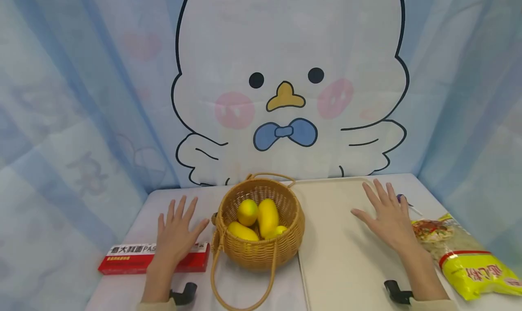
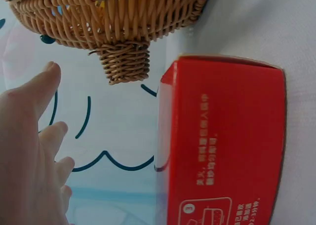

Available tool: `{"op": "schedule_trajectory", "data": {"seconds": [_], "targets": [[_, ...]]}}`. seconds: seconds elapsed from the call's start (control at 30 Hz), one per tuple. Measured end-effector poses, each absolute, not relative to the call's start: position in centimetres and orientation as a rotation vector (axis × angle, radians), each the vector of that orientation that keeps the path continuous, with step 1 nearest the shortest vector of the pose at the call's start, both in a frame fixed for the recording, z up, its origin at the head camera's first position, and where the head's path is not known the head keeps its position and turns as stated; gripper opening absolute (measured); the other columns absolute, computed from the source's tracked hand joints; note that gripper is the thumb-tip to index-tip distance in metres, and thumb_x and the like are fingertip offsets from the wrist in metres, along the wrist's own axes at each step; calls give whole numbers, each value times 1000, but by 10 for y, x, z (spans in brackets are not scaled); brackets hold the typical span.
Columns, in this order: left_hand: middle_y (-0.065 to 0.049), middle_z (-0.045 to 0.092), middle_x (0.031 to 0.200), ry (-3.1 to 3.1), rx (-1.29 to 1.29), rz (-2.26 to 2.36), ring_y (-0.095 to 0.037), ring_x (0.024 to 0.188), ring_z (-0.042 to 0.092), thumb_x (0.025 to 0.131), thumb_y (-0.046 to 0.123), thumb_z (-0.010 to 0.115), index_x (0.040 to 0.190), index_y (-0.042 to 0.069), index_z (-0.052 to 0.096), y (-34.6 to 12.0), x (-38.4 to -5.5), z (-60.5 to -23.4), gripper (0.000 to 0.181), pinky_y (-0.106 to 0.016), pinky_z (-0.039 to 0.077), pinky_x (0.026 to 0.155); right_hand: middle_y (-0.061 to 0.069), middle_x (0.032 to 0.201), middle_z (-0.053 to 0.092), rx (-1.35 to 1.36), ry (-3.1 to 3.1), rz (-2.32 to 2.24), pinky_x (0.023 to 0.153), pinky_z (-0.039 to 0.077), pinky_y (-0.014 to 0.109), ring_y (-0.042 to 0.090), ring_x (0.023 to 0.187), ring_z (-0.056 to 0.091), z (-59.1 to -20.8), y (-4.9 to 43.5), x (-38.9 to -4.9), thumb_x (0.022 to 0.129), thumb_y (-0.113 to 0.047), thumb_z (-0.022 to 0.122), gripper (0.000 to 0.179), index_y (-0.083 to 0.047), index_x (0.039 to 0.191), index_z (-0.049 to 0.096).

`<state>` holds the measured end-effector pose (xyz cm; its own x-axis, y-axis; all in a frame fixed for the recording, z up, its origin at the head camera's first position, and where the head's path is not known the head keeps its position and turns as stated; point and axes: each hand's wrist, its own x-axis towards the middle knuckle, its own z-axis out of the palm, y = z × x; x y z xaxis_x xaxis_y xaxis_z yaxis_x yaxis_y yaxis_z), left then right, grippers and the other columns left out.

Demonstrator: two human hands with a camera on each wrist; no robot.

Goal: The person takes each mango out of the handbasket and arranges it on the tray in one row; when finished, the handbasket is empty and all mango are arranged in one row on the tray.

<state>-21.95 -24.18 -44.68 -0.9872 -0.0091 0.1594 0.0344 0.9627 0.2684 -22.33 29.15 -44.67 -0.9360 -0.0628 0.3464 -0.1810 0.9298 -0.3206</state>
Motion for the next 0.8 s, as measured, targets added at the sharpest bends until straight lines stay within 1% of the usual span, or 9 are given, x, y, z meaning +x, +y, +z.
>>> {"op": "schedule_trajectory", "data": {"seconds": [0.17,0.23,0.33,0.5,0.6,0.67,0.8], "targets": [[-15,8,168,-2960,-17,-460,-43,153,-2,92,74,40,161,30,14,-245,-217,-446,86,-72,-1,118,18,167,10,194,-2764,521,116,-8,73,38,155,-9,-443,279,-225,93,-63,53,87,-20,160,18],[-15,8,168,-2957,-20,-487,-43,153,-2,92,72,41,161,30,13,-245,-217,-446,85,-72,-1,118,18,167,9,206,-2766,522,116,-11,71,39,154,-10,-441,275,-225,94,-62,52,86,-20,161,17],[-14,8,168,-2941,-31,-524,-42,153,-2,93,68,46,160,31,14,-244,-217,-446,83,-72,-3,118,18,167,8,218,-2758,520,117,-12,70,39,154,-10,-438,268,-226,94,-62,52,86,-20,160,17],[-13,10,168,-2911,-54,-529,-40,154,-2,93,65,48,160,32,14,-239,-219,-445,82,-71,-3,119,19,166,13,245,-2736,532,117,-6,72,40,155,-4,-433,258,-228,93,-62,54,86,-17,159,23],[-12,9,168,-2904,-67,-539,-40,154,-2,94,65,48,160,32,14,-235,-220,-444,81,-70,-2,119,19,166,15,250,-2742,521,117,-3,72,41,155,-1,-431,252,-229,92,-63,54,87,-17,159,23],[-12,9,168,-2901,-78,-574,-39,154,-2,95,64,47,160,32,15,-232,-220,-443,80,-70,-2,119,19,166,15,252,-2743,522,117,-2,72,41,154,0,-429,248,-229,92,-63,54,87,-18,159,23],[-9,9,169,-2879,-123,-662,-39,155,0,96,67,41,160,33,15,-226,-221,-441,77,-69,-1,120,18,166,16,285,-2720,551,118,0,72,42,154,3,-423,239,-230,92,-61,56,85,-20,159,24]]}}
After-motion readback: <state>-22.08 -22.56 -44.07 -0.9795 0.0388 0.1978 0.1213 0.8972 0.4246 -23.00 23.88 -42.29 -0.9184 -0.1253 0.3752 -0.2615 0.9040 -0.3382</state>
